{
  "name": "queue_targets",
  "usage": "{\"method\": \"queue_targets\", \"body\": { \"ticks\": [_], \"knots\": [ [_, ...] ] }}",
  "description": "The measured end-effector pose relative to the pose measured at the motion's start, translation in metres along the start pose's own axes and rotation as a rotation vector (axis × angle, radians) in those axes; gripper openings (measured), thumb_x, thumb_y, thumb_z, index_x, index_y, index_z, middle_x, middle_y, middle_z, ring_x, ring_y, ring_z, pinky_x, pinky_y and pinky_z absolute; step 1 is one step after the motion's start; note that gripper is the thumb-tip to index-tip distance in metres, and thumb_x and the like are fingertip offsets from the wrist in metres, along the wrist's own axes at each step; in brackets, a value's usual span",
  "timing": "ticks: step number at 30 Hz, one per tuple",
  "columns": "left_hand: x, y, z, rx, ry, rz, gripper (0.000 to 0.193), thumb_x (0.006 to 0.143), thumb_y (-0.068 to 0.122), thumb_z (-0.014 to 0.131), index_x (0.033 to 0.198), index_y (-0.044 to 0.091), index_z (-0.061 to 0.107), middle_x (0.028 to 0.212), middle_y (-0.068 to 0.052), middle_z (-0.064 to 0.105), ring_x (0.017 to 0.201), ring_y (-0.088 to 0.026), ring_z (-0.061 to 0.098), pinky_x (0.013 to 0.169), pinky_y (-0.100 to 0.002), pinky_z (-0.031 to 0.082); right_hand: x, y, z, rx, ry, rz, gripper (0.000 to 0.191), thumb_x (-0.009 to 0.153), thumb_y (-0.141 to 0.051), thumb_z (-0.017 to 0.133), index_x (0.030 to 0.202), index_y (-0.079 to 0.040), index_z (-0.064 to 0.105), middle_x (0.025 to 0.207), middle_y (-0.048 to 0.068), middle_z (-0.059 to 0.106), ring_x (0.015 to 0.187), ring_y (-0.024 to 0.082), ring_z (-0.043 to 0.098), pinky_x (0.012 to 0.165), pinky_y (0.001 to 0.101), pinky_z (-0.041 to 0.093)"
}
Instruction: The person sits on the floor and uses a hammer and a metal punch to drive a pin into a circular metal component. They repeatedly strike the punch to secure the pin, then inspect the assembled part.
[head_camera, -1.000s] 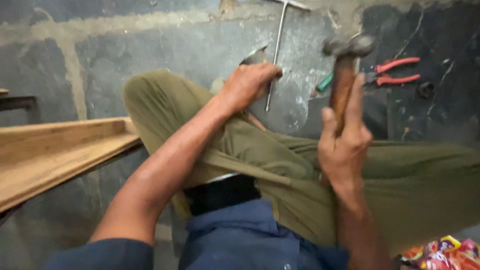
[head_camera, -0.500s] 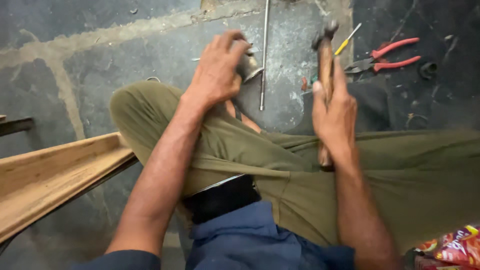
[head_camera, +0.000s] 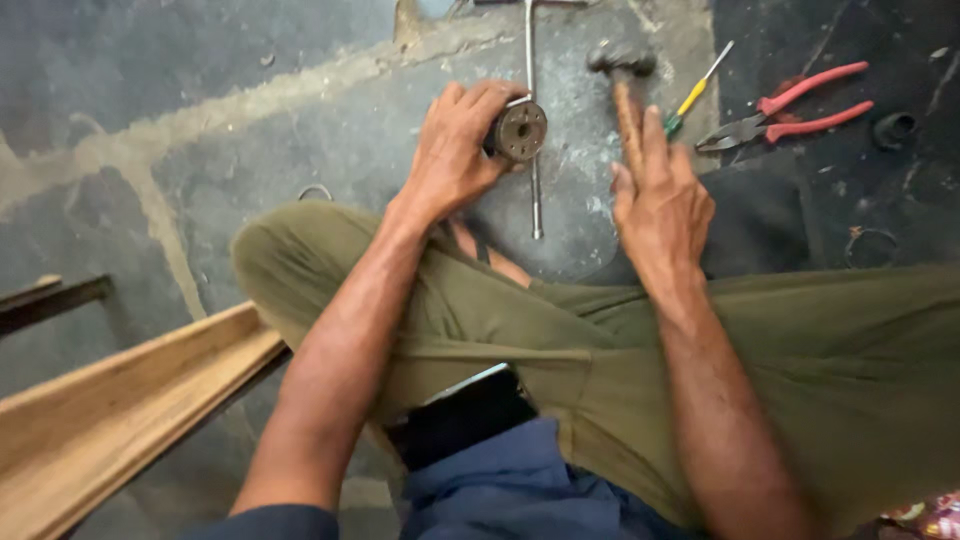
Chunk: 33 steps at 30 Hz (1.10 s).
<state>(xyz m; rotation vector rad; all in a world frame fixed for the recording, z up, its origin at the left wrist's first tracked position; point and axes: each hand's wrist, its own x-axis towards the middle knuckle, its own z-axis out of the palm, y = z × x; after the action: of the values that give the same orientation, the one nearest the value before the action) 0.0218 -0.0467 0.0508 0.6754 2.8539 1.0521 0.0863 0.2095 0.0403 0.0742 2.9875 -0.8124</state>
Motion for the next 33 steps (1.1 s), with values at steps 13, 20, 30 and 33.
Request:
{"method": "queue_targets", "body": {
  "ticks": [13, 20, 30, 33],
  "knots": [
    [0.01, 0.008, 0.008, -0.011, -0.11, -0.105, 0.074, 0.063, 0.02, 0.095, 0.129, 0.014, 0.063, 0.122, -0.007, 0.068, 0.112, -0.034, 0.059, 0.094, -0.046, 0.043, 0.002, 0.002, -0.005, 0.007, -0.068, 0.012, 0.065, 0.092, -0.021, 0.078, 0.149, -0.008, 0.05, 0.114, 0.023, 0.058, 0.096, 0.047, 0.065, 0.075, 0.0569, 0.051],
    [0.007, -0.011, 0.009, -0.196, -0.109, -0.356, 0.071, 0.063, 0.011, 0.094, 0.127, 0.012, 0.062, 0.114, -0.013, 0.076, 0.112, -0.034, 0.071, 0.094, -0.042, 0.055, -0.001, -0.001, -0.005, 0.015, -0.062, 0.003, 0.067, 0.091, -0.019, 0.079, 0.15, -0.007, 0.049, 0.115, 0.023, 0.058, 0.1, 0.047, 0.064, 0.078, 0.0568, 0.051],
    [-0.009, -0.027, -0.013, -0.366, -0.04, -0.416, 0.087, 0.062, 0.019, 0.098, 0.135, 0.006, 0.052, 0.123, -0.007, 0.056, 0.112, -0.031, 0.061, 0.091, -0.039, 0.054, -0.006, -0.011, -0.004, -0.022, -0.048, -0.023, 0.071, 0.088, -0.019, 0.081, 0.151, -0.004, 0.049, 0.115, 0.025, 0.057, 0.1, 0.046, 0.063, 0.079, 0.0555, 0.051],
    [-0.009, -0.027, -0.021, -0.842, 0.177, -0.653, 0.036, 0.104, 0.02, 0.067, 0.136, 0.005, 0.064, 0.106, -0.009, 0.063, 0.09, -0.024, 0.05, 0.079, -0.041, 0.042, -0.005, -0.024, -0.009, -0.165, 0.133, -0.224, 0.076, 0.085, -0.027, 0.085, 0.147, 0.0, 0.05, 0.116, 0.023, 0.057, 0.101, 0.042, 0.062, 0.087, 0.0533, 0.052]
  ]
}}
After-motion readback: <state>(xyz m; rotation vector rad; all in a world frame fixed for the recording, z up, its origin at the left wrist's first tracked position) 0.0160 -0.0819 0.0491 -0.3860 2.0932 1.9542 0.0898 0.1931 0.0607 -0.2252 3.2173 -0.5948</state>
